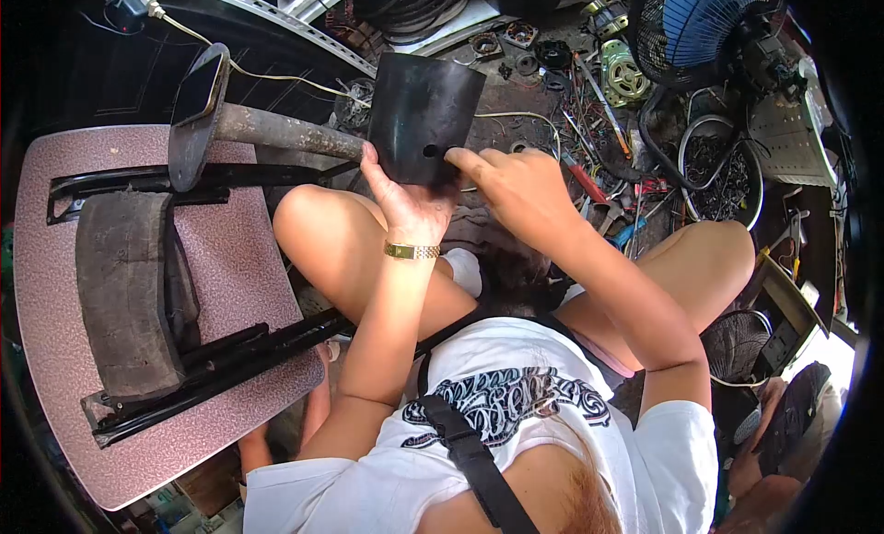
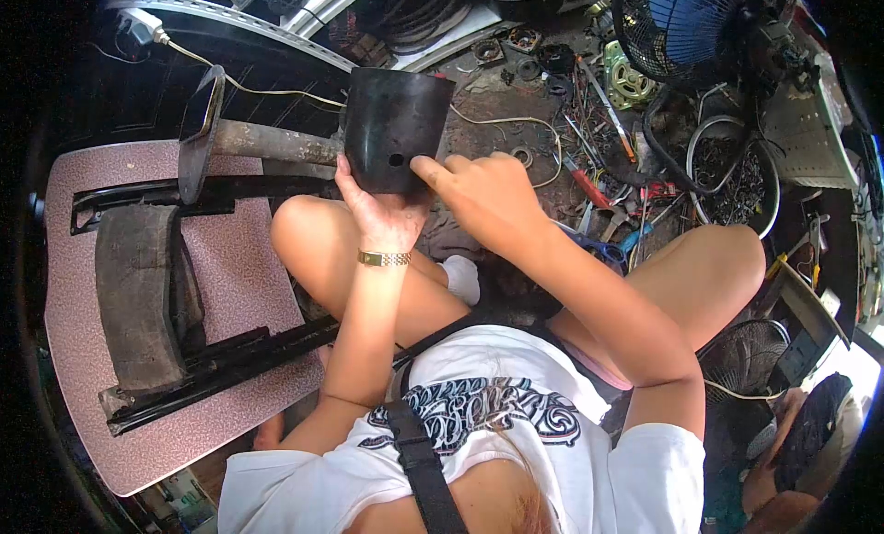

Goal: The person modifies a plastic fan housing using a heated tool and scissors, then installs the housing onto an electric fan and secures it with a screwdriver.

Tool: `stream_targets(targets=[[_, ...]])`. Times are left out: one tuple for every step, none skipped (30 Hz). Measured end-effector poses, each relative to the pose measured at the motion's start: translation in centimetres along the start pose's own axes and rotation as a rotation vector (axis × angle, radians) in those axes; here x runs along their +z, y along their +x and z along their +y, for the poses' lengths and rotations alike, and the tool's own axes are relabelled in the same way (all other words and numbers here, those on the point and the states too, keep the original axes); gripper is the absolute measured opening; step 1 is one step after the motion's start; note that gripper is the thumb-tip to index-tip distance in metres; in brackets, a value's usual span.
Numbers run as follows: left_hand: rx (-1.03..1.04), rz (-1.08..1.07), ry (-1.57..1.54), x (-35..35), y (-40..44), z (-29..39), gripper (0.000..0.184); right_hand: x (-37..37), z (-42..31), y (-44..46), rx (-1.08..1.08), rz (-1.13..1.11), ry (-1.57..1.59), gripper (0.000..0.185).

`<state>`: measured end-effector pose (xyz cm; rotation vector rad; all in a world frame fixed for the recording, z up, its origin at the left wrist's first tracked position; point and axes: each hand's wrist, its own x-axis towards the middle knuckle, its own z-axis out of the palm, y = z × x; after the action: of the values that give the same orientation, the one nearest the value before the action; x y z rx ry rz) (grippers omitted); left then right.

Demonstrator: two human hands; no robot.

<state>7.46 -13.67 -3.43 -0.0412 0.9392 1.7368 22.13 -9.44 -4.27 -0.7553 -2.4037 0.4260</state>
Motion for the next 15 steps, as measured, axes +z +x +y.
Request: stream_targets(targets=[[-0.001, 0.001, -0.001, -0.2, 0.0, 0.0, 0.074, 0.1, -0.3, 0.2, 0.014, -0.010, -0.015, 0.040], [0.002, -0.023, 0.003, -0.5, 0.0, -0.1, 0.074, 0.1, -0.5, 0.3, 0.029, -0.019, -0.030, 0.039], [0.005, -0.048, 0.007, -0.5, -0.1, -0.1, 0.074, 0.3, -0.5, 0.2, 0.028, -0.020, -0.030, 0.039], [0.007, -0.049, 0.005, -0.4, -0.2, -0.1, 0.074, 0.5, -0.3, 0.1, -0.002, 0.007, -0.037, 0.034], [-0.010, -0.033, -0.029, -0.3, -0.3, 0.0, 0.073, 0.7, -0.1, 0.1, -0.035, 0.034, -0.045, 0.029], [-0.029, -0.017, -0.062, -0.1, -0.3, 0.0, 0.072, 0.8, -0.1, -0.1, -0.038, 0.034, -0.046, 0.029], [-0.029, -0.018, -0.064, -0.2, -0.3, 0.0, 0.072, 0.8, -0.1, -0.4, -0.012, -0.035, -0.066, 0.027], [-0.051, -0.028, -0.055, -0.4, -0.1, 0.1, 0.071, 0.8, -0.1, -0.6, 0.013, -0.104, -0.085, 0.026], [-0.073, -0.040, -0.047, -0.1, -0.2, 0.3, 0.069, 0.8, 0.1, -0.7, 0.010, -0.104, -0.085, 0.026], [-0.072, -0.040, -0.048, 0.1, -0.5, 0.3, 0.069, 0.8, 0.3, -0.8, -0.060, 0.014, 0.039, 0.023], [-0.120, -0.058, -0.045, 0.3, -0.9, 0.2, 0.069, 0.6, 0.6, -0.9, -0.133, 0.133, 0.162, 0.021], [-0.167, -0.077, -0.043, 0.7, -1.1, 0.3, 0.068, 0.2, 0.9, -1.2, -0.139, 0.133, 0.161, 0.021], [-0.155, -0.060, -0.077, 0.4, -0.3, 0.3, 0.070, -0.6, 1.0, -1.8, -0.078, 0.311, 0.363, 0.018], [-0.148, -0.065, -0.086, -0.2, 0.0, 0.6, 0.070, -1.3, 1.2, -2.4, -0.016, 0.483, 0.566, 0.015], [-0.185, -0.003, -0.166, -0.4, 0.1, 1.1, 0.073, -1.7, 1.4, -3.2, 0.251, 0.524, 0.787, 0.012]])
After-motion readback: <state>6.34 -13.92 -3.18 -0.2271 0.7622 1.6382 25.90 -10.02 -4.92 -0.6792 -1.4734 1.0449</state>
